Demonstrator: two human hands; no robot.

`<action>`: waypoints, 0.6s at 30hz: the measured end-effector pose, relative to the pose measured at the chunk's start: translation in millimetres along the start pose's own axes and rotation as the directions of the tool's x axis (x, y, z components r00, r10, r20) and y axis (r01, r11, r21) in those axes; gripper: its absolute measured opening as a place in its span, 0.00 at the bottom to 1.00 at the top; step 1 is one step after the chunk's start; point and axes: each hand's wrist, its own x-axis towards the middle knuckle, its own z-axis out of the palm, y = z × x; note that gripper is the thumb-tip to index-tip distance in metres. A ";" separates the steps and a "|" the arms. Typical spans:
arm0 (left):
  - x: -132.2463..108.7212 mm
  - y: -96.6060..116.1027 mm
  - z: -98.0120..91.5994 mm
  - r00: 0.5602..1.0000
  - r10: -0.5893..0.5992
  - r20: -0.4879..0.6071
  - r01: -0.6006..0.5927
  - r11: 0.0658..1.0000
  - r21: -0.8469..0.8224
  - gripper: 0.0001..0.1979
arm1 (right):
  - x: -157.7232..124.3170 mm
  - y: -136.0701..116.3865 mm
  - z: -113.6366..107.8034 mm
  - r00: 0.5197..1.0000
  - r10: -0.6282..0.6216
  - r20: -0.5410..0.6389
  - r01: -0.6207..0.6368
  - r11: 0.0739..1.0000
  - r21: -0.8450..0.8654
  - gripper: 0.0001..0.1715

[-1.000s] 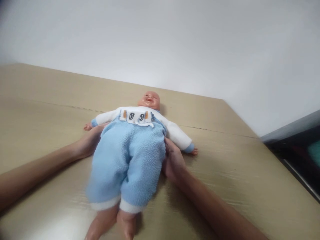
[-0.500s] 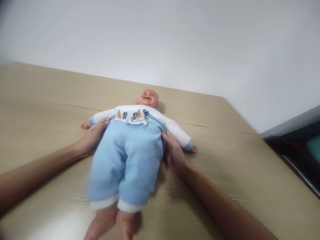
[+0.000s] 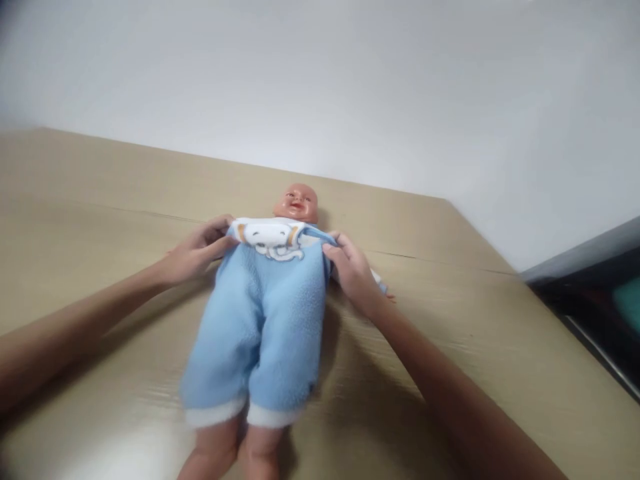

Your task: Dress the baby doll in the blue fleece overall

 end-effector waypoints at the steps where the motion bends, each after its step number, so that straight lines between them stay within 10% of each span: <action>1: -0.3 -1.9 1.3 0.999 -0.034 -0.040 0.034 0.999 0.001 0.20 | 1.9 1.4 2.4 1.000 0.011 -0.022 -0.012 1.000 -0.020 0.11; 11: -21.9 -23.6 7.0 0.943 -0.265 -0.200 0.220 0.950 -0.223 0.10 | -35.6 23.6 20.4 0.972 0.051 -0.228 -0.098 0.975 -0.199 0.18; 18: -22.7 -26.6 31.3 0.888 -0.354 -0.293 0.228 0.893 -0.387 0.16 | -30.3 28.1 25.4 0.958 0.204 -0.202 -0.170 0.970 0.172 0.17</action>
